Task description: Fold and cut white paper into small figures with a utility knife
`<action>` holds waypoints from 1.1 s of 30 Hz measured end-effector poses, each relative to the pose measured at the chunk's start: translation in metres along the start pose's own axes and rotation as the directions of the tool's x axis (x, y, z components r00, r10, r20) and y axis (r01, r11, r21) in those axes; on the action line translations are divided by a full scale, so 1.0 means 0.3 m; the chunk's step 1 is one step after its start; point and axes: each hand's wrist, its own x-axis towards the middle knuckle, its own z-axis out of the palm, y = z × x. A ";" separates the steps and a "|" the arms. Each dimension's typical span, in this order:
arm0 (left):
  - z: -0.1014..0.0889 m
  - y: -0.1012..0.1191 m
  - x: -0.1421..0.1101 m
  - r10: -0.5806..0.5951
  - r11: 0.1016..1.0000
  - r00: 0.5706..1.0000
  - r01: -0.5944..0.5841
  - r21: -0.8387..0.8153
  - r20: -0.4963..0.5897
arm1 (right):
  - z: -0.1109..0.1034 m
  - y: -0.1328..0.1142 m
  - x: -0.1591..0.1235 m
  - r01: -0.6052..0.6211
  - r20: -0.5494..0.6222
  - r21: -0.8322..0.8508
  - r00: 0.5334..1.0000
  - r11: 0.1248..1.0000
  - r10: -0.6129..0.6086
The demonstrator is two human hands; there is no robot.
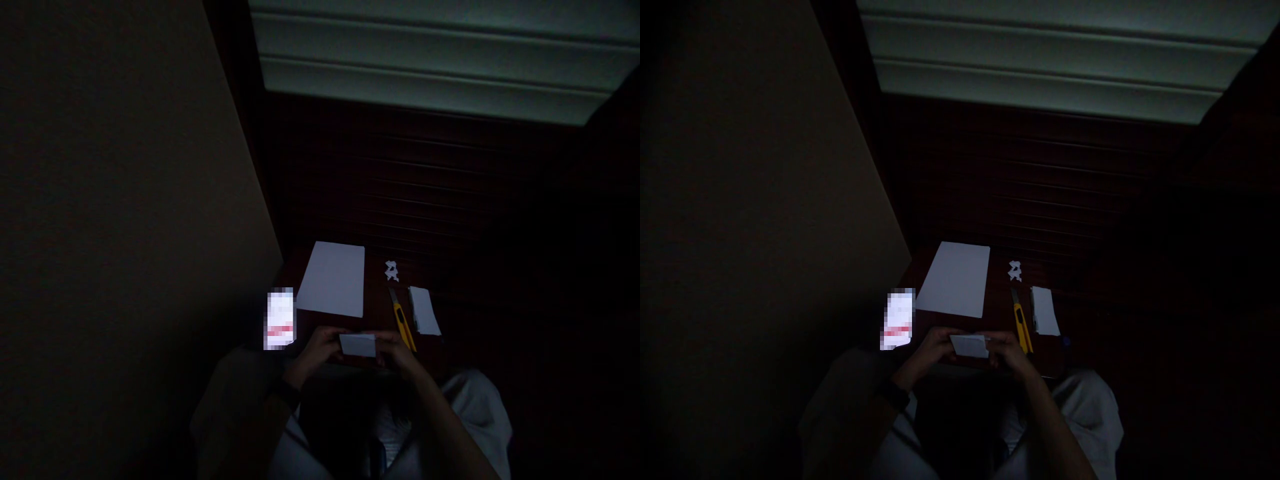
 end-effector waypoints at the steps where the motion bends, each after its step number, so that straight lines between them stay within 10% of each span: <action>1: 0.000 0.006 -0.002 -0.002 1.000 1.000 0.002 -0.007 0.008 | -0.003 0.003 0.001 -0.003 -0.010 0.000 1.000 1.000 0.003; 33: 0.006 -0.042 0.017 0.077 0.993 0.987 -0.089 -0.078 -0.144 | 0.082 -0.035 -0.012 0.117 -0.040 -0.214 0.991 0.970 -0.128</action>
